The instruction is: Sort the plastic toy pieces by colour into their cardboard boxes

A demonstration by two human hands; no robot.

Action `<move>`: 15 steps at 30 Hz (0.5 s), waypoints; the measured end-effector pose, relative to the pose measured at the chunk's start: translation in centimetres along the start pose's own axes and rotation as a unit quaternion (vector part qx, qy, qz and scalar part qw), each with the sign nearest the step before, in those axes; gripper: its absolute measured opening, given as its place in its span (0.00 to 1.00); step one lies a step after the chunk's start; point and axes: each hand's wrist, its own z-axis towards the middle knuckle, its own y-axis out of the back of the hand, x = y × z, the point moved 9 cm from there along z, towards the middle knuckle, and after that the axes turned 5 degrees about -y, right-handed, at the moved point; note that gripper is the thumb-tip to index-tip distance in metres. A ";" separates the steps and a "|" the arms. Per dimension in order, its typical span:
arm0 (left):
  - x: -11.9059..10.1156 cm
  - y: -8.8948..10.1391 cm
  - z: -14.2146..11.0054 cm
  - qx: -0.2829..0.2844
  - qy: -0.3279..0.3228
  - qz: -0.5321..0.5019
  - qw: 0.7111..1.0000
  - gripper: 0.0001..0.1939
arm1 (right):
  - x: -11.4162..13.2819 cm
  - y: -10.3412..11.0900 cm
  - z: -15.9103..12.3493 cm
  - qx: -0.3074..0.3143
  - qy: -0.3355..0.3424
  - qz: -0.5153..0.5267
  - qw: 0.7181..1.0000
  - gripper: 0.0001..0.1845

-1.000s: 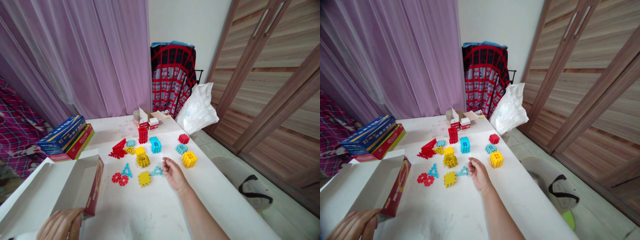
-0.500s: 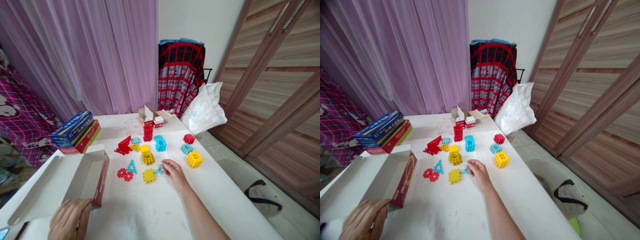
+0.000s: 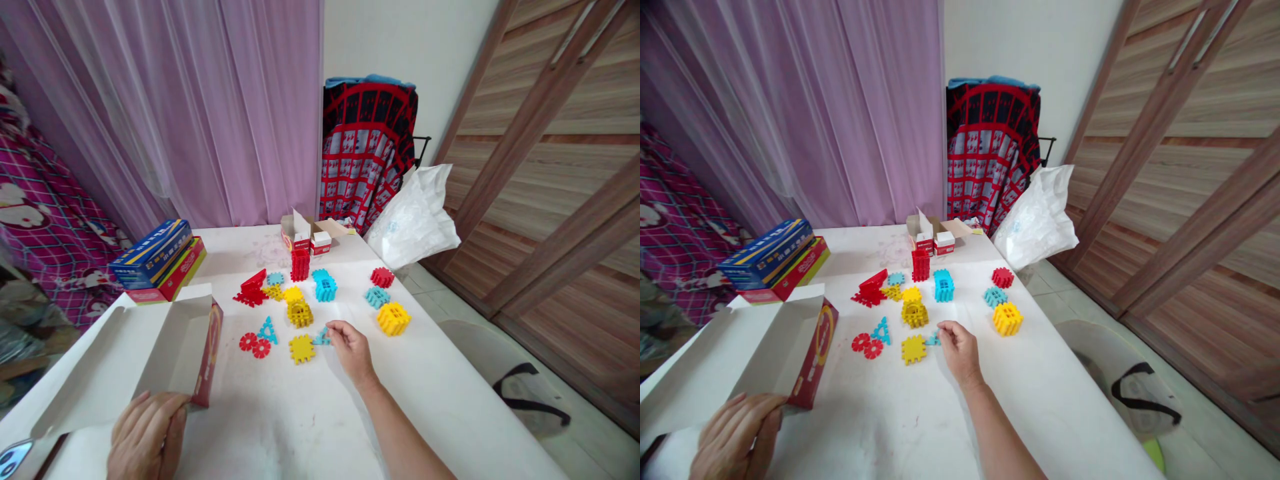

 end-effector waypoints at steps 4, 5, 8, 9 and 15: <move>-0.6 0.4 0.4 0.002 0.015 -0.025 1.000 0.05 | 2.0 -1.0 -0.9 0.026 0.159 -0.198 0.967 0.11; -0.8 0.4 0.5 0.005 0.017 -0.029 0.999 0.06 | 1.9 -1.5 -1.1 0.050 0.177 -0.239 0.954 0.13; -1.2 0.4 0.8 0.014 0.022 -0.036 0.999 0.07 | 0.8 -2.8 -1.4 0.118 0.182 -0.336 0.916 0.17; -1.2 0.4 0.8 0.014 0.024 -0.036 0.999 0.07 | 0.5 -3.1 -1.5 0.132 0.180 -0.358 0.907 0.18; -1.3 0.5 0.9 0.012 0.012 -0.043 0.999 0.07 | 0.3 -2.8 -1.4 0.105 0.188 -0.413 0.885 0.17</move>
